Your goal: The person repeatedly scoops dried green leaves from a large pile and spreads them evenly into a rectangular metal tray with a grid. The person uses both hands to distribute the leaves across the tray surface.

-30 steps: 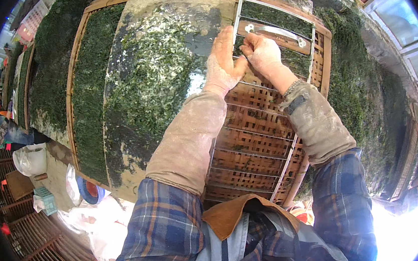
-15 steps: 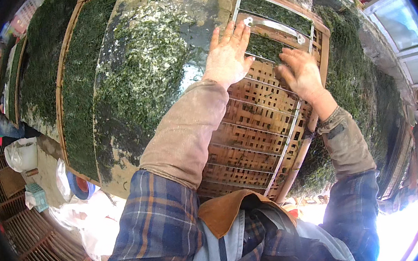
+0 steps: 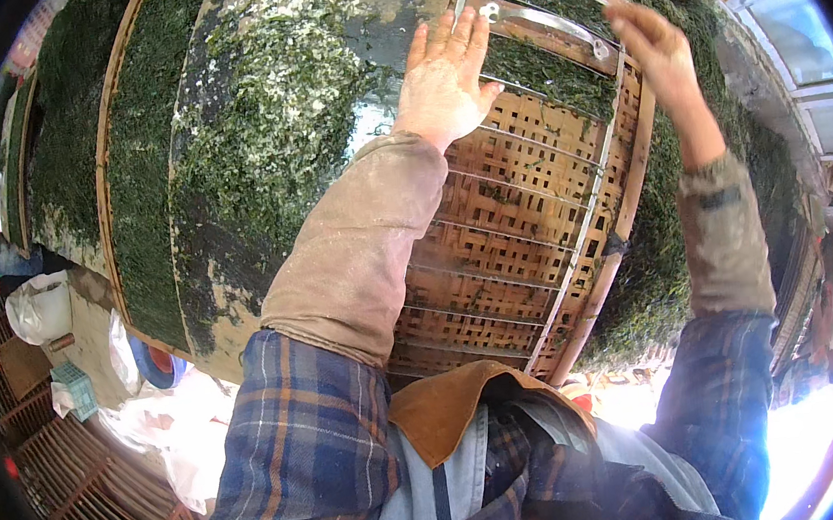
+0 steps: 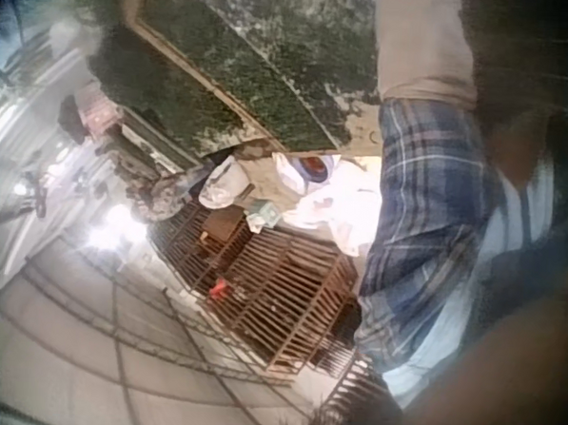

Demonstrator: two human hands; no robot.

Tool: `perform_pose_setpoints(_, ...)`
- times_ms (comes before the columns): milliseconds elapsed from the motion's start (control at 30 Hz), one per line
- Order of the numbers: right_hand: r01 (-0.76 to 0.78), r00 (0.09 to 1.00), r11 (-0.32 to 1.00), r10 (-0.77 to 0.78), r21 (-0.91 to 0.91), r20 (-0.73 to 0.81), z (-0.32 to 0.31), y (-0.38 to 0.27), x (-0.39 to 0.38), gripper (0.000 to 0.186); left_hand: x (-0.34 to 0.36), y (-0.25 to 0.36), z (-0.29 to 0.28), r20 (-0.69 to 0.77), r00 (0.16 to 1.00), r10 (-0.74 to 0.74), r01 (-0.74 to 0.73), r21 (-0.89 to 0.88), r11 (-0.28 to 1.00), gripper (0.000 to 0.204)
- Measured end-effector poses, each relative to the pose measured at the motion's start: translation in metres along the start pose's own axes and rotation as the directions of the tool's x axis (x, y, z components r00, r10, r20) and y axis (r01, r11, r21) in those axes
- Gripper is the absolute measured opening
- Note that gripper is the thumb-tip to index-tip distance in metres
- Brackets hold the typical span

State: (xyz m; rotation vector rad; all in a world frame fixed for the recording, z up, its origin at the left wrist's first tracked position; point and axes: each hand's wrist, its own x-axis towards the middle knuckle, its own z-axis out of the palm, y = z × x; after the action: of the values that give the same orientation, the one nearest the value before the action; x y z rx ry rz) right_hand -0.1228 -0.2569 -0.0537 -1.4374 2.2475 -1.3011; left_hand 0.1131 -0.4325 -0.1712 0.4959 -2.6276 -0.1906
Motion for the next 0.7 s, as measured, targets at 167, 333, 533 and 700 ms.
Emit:
perform_pose_setpoints(167, 0.111, 0.994, 0.856, -0.086, -0.505, 0.072, 0.030, 0.015, -0.069, 0.019, 0.000, 0.002, 0.002, 0.038, 0.999, -0.008, 0.005, 0.081, 0.997, 0.082)
perform_pose_setpoints(333, -0.027, 0.999, 0.849, 0.032, -0.528, -0.001, 0.031, 0.039, -0.067, 0.013, 0.000, 0.003, 0.001, 0.051, 0.999, -0.015, 0.012, 0.073, 0.997, 0.082)
perform_pose_setpoints(533, 0.150, 0.978, 0.794, -0.208, -0.589, -0.032, 0.027, 0.019, -0.095, 0.037, -0.001, 0.002, 0.001, 0.041, 0.999, -0.015, 0.013, 0.040, 0.999, 0.083)
perform_pose_setpoints(700, 0.311, 0.950, 0.629, -0.193, -0.712, 0.244, 0.043, 0.003, -0.108, 0.047, -0.001, 0.003, 0.001, 0.053, 0.998, -0.033, 0.028, 0.090, 0.996, 0.083)
